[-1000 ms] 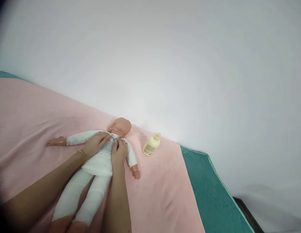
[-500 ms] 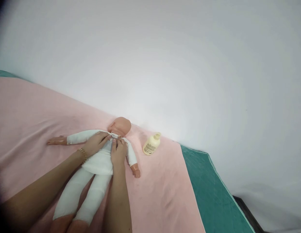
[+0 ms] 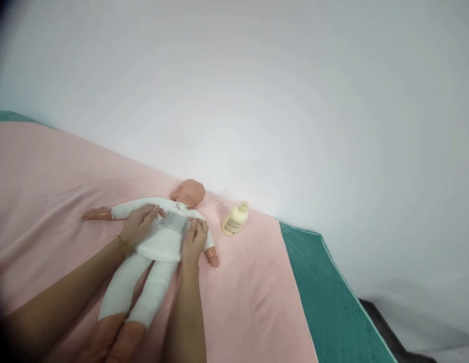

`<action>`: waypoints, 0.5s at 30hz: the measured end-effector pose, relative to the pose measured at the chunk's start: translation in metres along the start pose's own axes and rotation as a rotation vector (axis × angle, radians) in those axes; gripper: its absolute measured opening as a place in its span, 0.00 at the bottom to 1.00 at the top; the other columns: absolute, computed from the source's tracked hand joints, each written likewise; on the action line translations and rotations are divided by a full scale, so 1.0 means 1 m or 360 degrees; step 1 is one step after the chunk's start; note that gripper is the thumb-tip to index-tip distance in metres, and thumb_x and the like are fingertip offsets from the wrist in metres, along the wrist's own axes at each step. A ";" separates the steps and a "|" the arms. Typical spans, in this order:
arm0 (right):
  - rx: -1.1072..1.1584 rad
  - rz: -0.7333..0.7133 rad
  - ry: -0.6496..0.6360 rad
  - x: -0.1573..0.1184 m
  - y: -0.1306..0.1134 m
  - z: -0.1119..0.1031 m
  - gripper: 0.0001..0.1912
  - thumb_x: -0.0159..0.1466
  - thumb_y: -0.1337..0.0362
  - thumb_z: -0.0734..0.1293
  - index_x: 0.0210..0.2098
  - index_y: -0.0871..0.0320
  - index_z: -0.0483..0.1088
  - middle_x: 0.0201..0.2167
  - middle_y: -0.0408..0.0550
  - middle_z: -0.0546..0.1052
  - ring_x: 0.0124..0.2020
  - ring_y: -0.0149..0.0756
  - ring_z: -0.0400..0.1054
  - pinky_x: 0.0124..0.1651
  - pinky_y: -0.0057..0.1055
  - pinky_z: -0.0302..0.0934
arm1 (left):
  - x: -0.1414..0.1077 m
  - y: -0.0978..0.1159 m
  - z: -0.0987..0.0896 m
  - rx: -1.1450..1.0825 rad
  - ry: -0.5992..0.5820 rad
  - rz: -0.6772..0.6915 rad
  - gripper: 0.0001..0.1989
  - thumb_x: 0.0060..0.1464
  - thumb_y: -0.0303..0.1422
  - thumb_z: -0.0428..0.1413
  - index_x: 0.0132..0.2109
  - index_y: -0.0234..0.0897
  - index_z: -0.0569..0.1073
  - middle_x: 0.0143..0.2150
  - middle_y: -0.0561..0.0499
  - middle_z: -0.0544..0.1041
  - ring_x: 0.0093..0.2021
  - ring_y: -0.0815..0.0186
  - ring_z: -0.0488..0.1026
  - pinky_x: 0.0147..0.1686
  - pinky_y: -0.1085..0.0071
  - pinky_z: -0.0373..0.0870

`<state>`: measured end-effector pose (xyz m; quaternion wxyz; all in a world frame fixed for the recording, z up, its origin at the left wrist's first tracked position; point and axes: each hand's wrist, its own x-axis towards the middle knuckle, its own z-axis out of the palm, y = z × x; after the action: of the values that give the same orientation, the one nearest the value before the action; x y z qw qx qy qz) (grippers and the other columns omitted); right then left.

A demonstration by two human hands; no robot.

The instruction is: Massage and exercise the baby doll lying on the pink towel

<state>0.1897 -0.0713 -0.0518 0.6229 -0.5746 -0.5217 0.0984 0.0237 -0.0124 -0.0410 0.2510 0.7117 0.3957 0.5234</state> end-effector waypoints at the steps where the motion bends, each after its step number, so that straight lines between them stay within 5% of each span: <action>1: 0.0017 0.0008 -0.0004 -0.003 0.001 -0.001 0.22 0.70 0.54 0.55 0.42 0.59 0.76 0.39 0.51 0.74 0.47 0.39 0.67 0.53 0.36 0.59 | -0.003 0.001 -0.001 -0.0010 0.0017 -0.0007 0.21 0.64 0.42 0.42 0.32 0.37 0.74 0.32 0.49 0.76 0.34 0.60 0.71 0.38 0.66 0.65; 8: -0.0011 0.0041 -0.0002 -0.016 0.002 0.001 0.23 0.69 0.53 0.55 0.45 0.60 0.76 0.42 0.53 0.72 0.49 0.40 0.66 0.55 0.38 0.59 | -0.018 -0.012 -0.007 -0.0029 0.0197 -0.0432 0.21 0.60 0.44 0.43 0.27 0.39 0.70 0.29 0.49 0.76 0.35 0.58 0.73 0.39 0.65 0.66; 12: -0.0150 0.0056 0.0045 -0.013 -0.004 0.003 0.24 0.69 0.54 0.55 0.54 0.61 0.70 0.51 0.57 0.68 0.56 0.42 0.62 0.59 0.40 0.57 | -0.029 -0.024 -0.006 -0.0511 0.0306 -0.0748 0.13 0.52 0.41 0.49 0.33 0.37 0.72 0.41 0.44 0.79 0.44 0.56 0.74 0.45 0.62 0.70; 15: -0.0292 0.0117 0.0042 -0.005 -0.012 0.008 0.28 0.68 0.53 0.55 0.61 0.64 0.61 0.60 0.61 0.63 0.63 0.45 0.56 0.65 0.43 0.50 | -0.031 -0.026 -0.005 -0.0797 0.0252 -0.0843 0.16 0.50 0.41 0.49 0.40 0.35 0.73 0.45 0.41 0.79 0.47 0.55 0.75 0.48 0.59 0.72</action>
<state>0.1760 -0.0736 -0.0464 0.5705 -0.6491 -0.4990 0.0654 0.0071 -0.0239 -0.0762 0.5126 0.4584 0.4441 0.5744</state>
